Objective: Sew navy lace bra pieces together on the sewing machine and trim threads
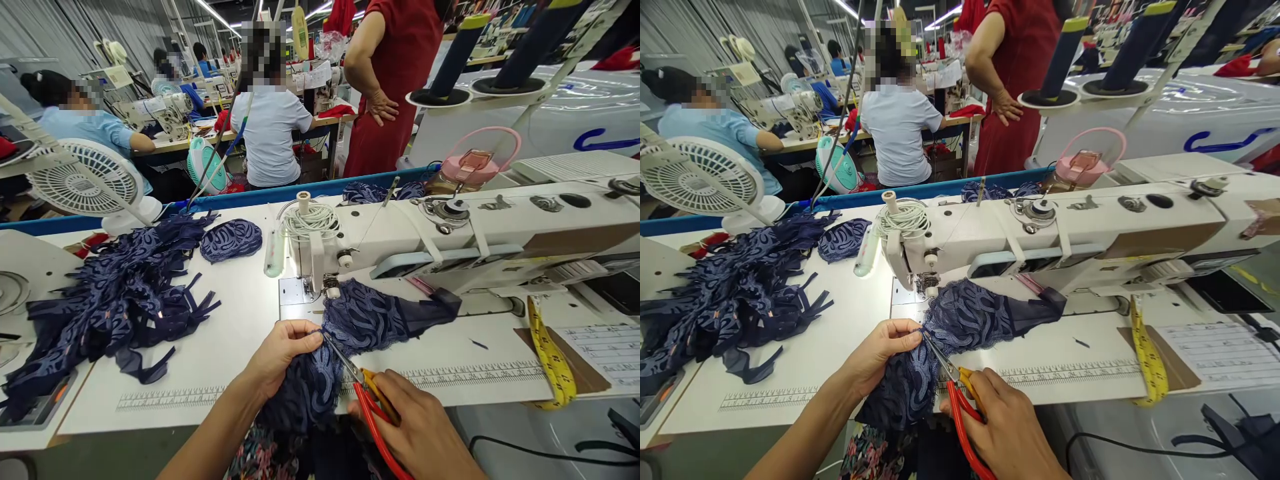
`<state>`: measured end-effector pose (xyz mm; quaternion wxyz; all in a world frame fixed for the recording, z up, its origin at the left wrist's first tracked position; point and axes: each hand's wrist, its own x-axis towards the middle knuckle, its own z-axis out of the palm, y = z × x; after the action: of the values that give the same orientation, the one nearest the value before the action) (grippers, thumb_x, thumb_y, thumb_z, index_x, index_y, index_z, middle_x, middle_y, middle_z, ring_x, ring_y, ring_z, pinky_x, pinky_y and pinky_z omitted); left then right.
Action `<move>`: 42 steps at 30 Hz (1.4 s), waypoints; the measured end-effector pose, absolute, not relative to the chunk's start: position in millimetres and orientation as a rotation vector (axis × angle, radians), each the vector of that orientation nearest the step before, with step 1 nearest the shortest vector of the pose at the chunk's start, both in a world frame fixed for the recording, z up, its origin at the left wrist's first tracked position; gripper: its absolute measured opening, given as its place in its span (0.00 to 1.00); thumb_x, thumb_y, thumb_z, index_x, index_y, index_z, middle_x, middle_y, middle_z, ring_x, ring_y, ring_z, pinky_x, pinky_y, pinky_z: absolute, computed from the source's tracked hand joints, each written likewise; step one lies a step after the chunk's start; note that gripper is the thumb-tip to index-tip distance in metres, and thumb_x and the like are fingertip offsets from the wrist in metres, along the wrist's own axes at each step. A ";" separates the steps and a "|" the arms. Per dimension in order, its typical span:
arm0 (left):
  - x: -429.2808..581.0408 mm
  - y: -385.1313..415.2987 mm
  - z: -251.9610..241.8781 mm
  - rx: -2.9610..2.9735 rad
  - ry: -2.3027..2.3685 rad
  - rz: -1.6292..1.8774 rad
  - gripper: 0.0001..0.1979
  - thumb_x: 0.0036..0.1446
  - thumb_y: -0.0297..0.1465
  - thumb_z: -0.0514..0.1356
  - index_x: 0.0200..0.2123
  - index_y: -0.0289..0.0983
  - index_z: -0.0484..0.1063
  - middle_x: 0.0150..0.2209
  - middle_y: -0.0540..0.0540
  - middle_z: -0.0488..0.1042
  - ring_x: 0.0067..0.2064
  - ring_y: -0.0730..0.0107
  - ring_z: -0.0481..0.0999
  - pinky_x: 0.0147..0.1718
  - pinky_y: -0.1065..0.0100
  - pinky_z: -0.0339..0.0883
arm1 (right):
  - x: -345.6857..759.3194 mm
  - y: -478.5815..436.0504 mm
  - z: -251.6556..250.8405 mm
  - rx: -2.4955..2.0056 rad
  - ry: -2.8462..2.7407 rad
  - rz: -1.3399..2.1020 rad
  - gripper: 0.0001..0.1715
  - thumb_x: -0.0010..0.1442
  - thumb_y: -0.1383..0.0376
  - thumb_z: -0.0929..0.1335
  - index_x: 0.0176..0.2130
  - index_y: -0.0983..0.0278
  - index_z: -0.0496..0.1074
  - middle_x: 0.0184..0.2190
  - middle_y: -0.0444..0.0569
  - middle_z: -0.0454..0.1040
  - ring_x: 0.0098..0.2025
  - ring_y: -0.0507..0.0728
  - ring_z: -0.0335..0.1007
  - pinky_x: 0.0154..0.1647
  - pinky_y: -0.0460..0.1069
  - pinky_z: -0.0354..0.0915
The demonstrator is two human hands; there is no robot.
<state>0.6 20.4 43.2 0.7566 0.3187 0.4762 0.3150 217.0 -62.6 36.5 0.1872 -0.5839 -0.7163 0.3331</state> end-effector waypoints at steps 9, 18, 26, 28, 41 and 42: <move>-1.7 22.4 38.8 0.707 1.017 0.695 0.17 0.44 0.38 0.73 0.32 0.32 0.78 0.31 0.46 0.75 0.31 0.73 0.71 0.33 0.72 0.63 | 232.1 -60.0 37.2 -1.653 -2.153 0.432 0.16 0.63 0.50 0.66 0.37 0.59 0.65 0.31 0.45 0.72 0.29 0.54 0.71 0.27 0.47 0.63; 2.2 20.9 47.7 0.785 1.009 0.707 0.16 0.47 0.39 0.71 0.32 0.33 0.77 0.30 0.48 0.74 0.32 0.74 0.70 0.34 0.72 0.61 | 242.3 -46.4 49.0 -1.413 -2.371 -0.443 0.13 0.68 0.61 0.61 0.34 0.62 0.69 0.30 0.48 0.70 0.32 0.55 0.69 0.26 0.49 0.54; 4.5 19.9 48.3 0.819 1.023 0.711 0.16 0.47 0.39 0.71 0.32 0.32 0.77 0.30 0.48 0.73 0.33 0.73 0.69 0.36 0.72 0.60 | 246.2 -46.2 51.0 -1.444 -2.368 -0.504 0.18 0.70 0.61 0.56 0.32 0.63 0.67 0.28 0.48 0.67 0.28 0.55 0.65 0.27 0.49 0.53; 4.8 19.5 49.0 0.811 1.023 0.706 0.16 0.47 0.39 0.71 0.33 0.32 0.77 0.30 0.48 0.73 0.33 0.73 0.68 0.35 0.72 0.60 | 245.7 -45.5 54.2 -1.435 -2.382 -0.551 0.19 0.70 0.63 0.55 0.31 0.63 0.66 0.27 0.47 0.67 0.27 0.55 0.65 0.26 0.49 0.53; -4.2 23.9 44.2 0.995 1.110 0.647 0.17 0.50 0.43 0.66 0.32 0.34 0.73 0.29 0.50 0.70 0.30 0.73 0.67 0.31 0.73 0.60 | 298.8 -52.0 41.3 -1.744 -2.263 -0.425 0.21 0.67 0.49 0.59 0.36 0.60 0.70 0.31 0.48 0.74 0.27 0.55 0.72 0.20 0.47 0.56; -9.5 29.0 43.7 1.117 1.136 0.600 0.16 0.52 0.43 0.64 0.32 0.34 0.73 0.28 0.50 0.71 0.30 0.72 0.68 0.30 0.73 0.60 | 316.8 -54.9 37.5 -1.861 -2.181 -0.404 0.23 0.65 0.46 0.59 0.37 0.59 0.70 0.32 0.49 0.75 0.26 0.56 0.73 0.19 0.48 0.57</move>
<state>-9.5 29.0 43.7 0.6590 0.4935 0.5019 0.2650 316.8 -54.9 37.5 0.1230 -0.6378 -0.7476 -0.1386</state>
